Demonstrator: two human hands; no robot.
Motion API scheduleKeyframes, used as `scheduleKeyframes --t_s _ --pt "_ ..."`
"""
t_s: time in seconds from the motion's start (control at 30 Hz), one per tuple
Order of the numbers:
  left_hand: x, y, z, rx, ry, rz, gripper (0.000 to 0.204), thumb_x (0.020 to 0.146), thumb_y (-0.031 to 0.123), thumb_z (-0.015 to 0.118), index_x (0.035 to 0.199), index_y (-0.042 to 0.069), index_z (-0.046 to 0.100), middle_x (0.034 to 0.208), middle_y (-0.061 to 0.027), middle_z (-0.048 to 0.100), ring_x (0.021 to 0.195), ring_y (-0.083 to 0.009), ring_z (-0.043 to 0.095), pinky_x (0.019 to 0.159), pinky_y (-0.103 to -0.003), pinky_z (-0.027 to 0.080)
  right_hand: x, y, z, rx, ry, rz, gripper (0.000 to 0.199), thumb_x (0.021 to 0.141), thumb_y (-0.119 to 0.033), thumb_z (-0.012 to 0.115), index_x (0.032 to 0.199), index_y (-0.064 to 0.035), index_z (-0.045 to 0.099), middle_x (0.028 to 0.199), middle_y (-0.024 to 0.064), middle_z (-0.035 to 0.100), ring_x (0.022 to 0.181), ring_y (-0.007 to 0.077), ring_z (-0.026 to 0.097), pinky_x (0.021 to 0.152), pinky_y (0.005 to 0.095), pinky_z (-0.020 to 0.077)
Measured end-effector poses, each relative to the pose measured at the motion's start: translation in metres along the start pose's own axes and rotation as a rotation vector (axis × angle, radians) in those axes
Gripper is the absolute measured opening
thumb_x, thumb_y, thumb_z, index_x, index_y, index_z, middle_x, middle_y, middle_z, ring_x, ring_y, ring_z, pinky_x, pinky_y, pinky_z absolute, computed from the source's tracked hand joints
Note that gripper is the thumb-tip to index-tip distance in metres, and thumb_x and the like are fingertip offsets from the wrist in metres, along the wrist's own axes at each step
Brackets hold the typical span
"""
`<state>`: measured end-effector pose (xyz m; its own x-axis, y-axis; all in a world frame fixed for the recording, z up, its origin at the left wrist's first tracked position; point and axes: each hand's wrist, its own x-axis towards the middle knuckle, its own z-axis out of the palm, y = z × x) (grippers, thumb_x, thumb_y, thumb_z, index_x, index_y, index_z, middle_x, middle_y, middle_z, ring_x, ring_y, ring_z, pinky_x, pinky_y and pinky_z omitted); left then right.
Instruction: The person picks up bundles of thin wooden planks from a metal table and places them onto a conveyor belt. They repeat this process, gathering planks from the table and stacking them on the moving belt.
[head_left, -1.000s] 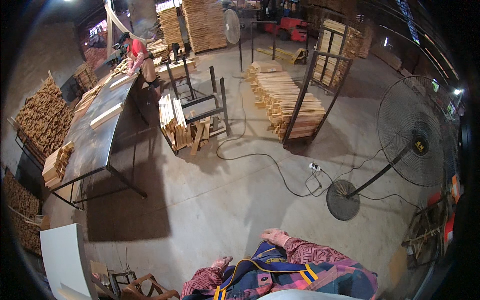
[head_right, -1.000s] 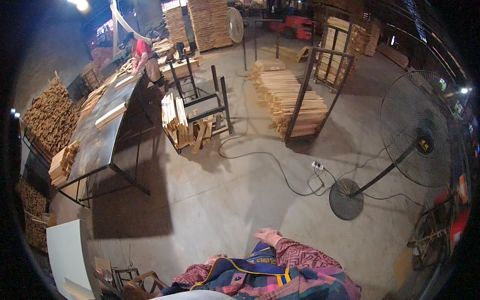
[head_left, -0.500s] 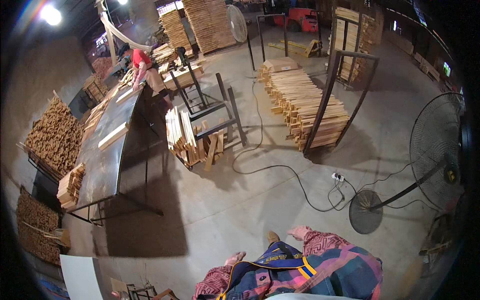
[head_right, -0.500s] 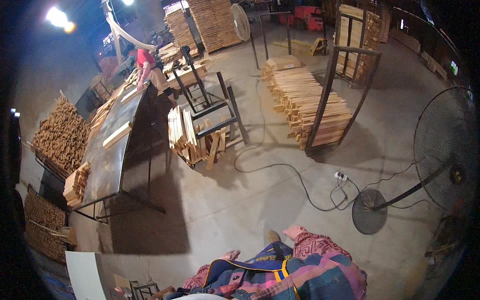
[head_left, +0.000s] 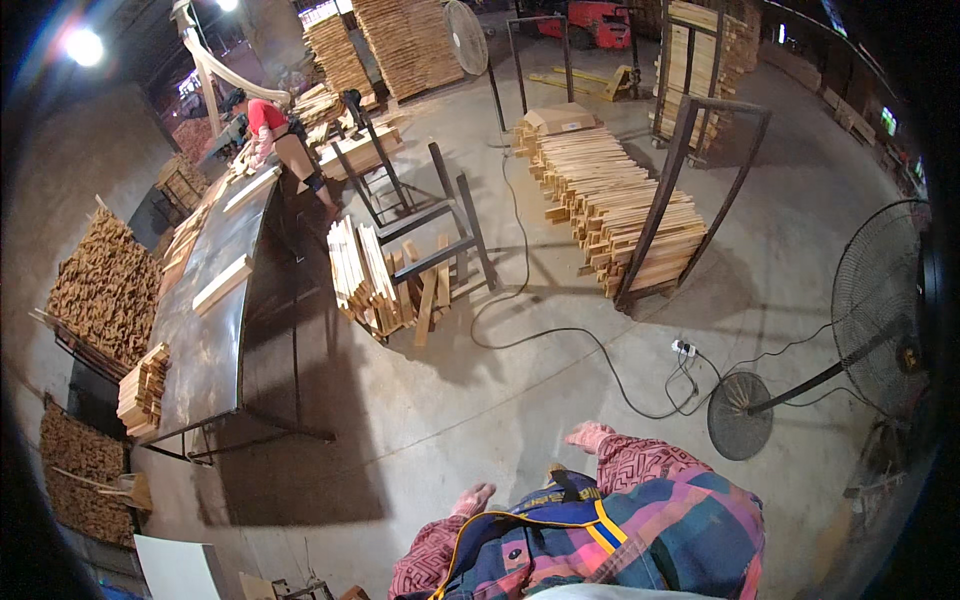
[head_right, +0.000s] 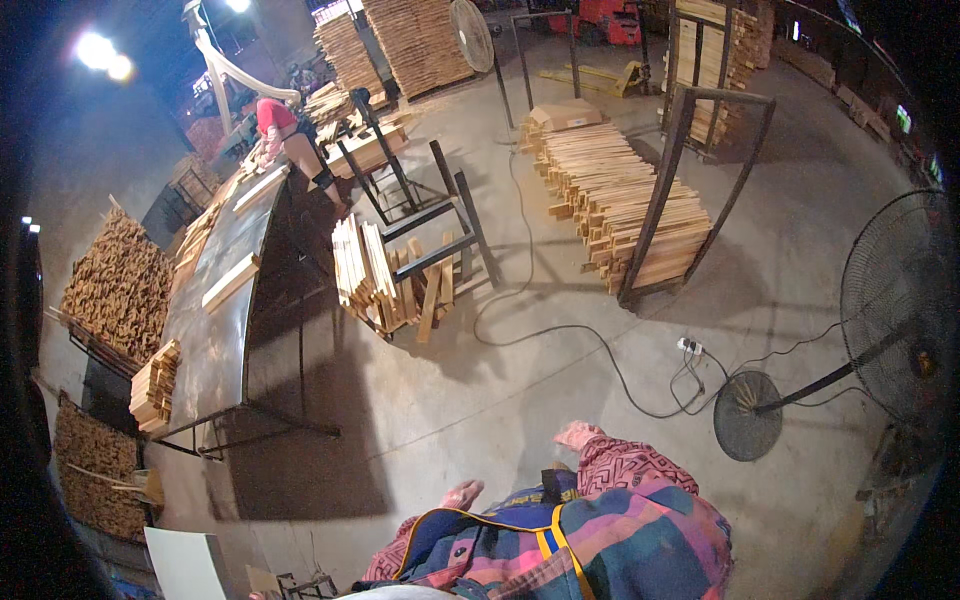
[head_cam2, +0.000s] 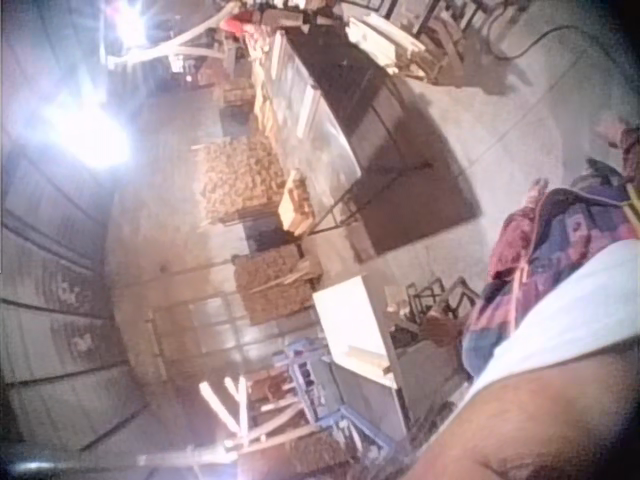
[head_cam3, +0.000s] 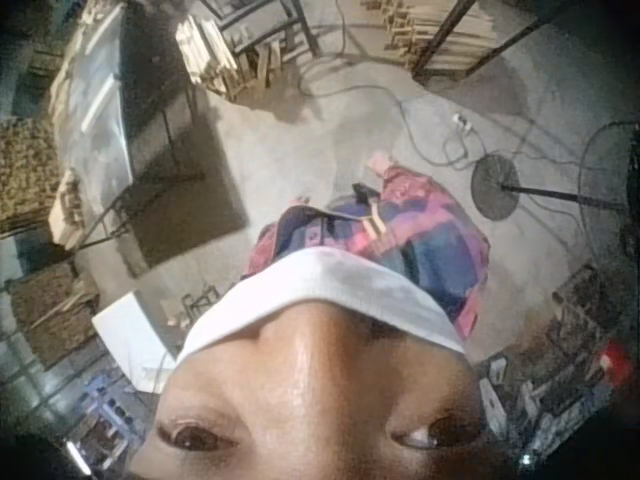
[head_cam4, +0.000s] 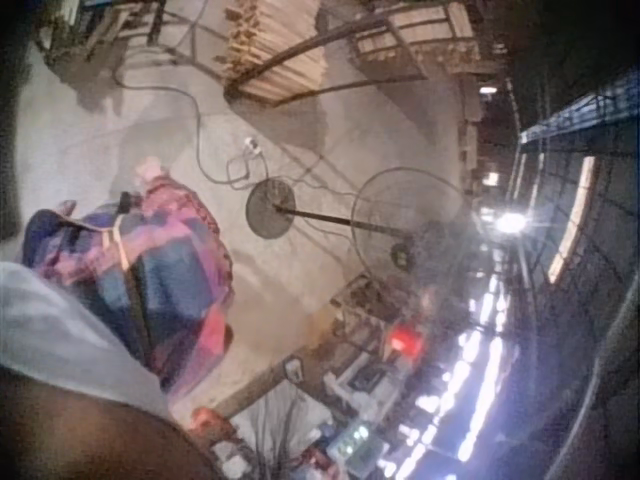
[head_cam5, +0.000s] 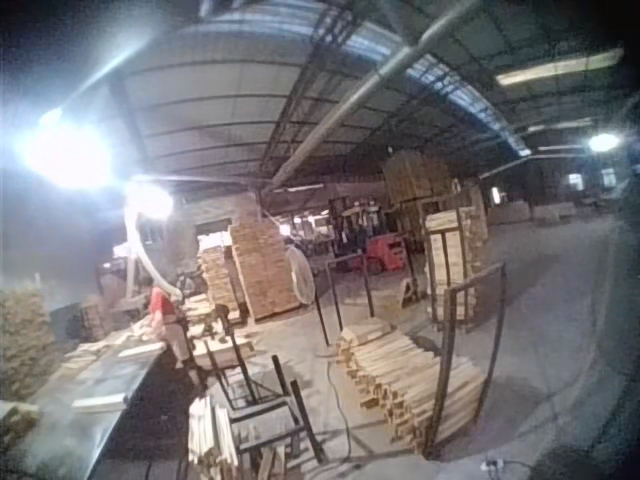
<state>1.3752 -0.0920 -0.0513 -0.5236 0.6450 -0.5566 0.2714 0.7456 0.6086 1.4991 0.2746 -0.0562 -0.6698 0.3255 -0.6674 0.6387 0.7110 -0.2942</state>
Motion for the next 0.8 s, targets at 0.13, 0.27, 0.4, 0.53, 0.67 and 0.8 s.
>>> scheduleKeyframes --t_s 0.13,0.27,0.4,0.53,0.67,0.8 --pt "-0.066 -0.094 -0.008 0.214 0.069 -0.001 0.044 0.094 0.040 0.056 0.129 0.015 0.058 0.130 -0.0199 0.061 0.117 -0.0392 0.060 0.096 -0.044 0.049 -0.015 -0.023 0.043 -0.400 -0.100 -0.369 0.034 0.092 -0.029 0.051 0.121 -0.0289 0.068 0.123 0.0115 0.067 0.115 0.0359 0.063 0.095 0.0480 0.0515" --pt "-0.110 -0.143 -0.010 -0.456 -0.073 -0.744 0.042 0.091 0.037 0.058 0.123 0.010 0.063 0.107 -0.0172 0.069 0.101 -0.0302 0.066 0.088 -0.042 0.050 -0.011 -0.057 0.063 -0.385 -0.155 -0.502 0.033 0.094 -0.023 0.050 0.120 -0.0307 0.068 0.122 0.0121 0.067 0.112 0.0352 0.065 0.092 0.0484 0.0530" --pt "-0.102 -0.164 0.014 -0.286 -0.077 -0.453 0.043 0.090 0.037 0.059 0.123 0.010 0.064 0.108 -0.0170 0.069 0.101 -0.0298 0.066 0.089 -0.042 0.050 -0.005 -0.087 0.042 -0.387 -0.028 -0.441 0.033 0.093 -0.033 0.052 0.122 -0.0317 0.068 0.124 0.0134 0.066 0.116 0.0336 0.063 0.092 0.0483 0.0523" --pt "-0.083 -0.174 0.034 -0.268 -0.081 -0.340 0.043 0.089 0.037 0.061 0.123 0.010 0.064 0.109 -0.0169 0.069 0.102 -0.0295 0.066 0.089 -0.041 0.050 -0.017 -0.107 0.017 -0.119 -0.032 -0.196 0.047 0.090 -0.052 0.055 0.128 -0.0263 0.066 0.128 0.0132 0.065 0.119 0.0331 0.061 0.097 0.0469 0.0489" --pt "-0.073 -0.171 0.032 -0.283 -0.059 -0.297 0.044 0.088 0.037 0.062 0.123 0.010 0.064 0.110 -0.0167 0.069 0.103 -0.0291 0.066 0.090 -0.040 0.050 -0.032 -0.101 0.021 0.077 -0.086 -0.083 0.061 0.087 -0.063 0.055 0.129 -0.0200 0.066 0.127 0.0145 0.066 0.121 0.0345 0.060 0.103 0.0443 0.0456" --pt "-0.066 -0.159 0.024 -0.302 -0.041 -0.290 0.045 0.087 0.036 0.064 0.123 0.010 0.065 0.111 -0.0166 0.069 0.103 -0.0288 0.066 0.090 -0.040 0.050 -0.026 -0.069 0.047 -0.176 -0.077 -0.368 0.047 0.090 -0.050 0.057 0.126 -0.0226 0.066 0.124 0.0136 0.066 0.116 0.0354 0.061 0.097 0.0458 0.0487"
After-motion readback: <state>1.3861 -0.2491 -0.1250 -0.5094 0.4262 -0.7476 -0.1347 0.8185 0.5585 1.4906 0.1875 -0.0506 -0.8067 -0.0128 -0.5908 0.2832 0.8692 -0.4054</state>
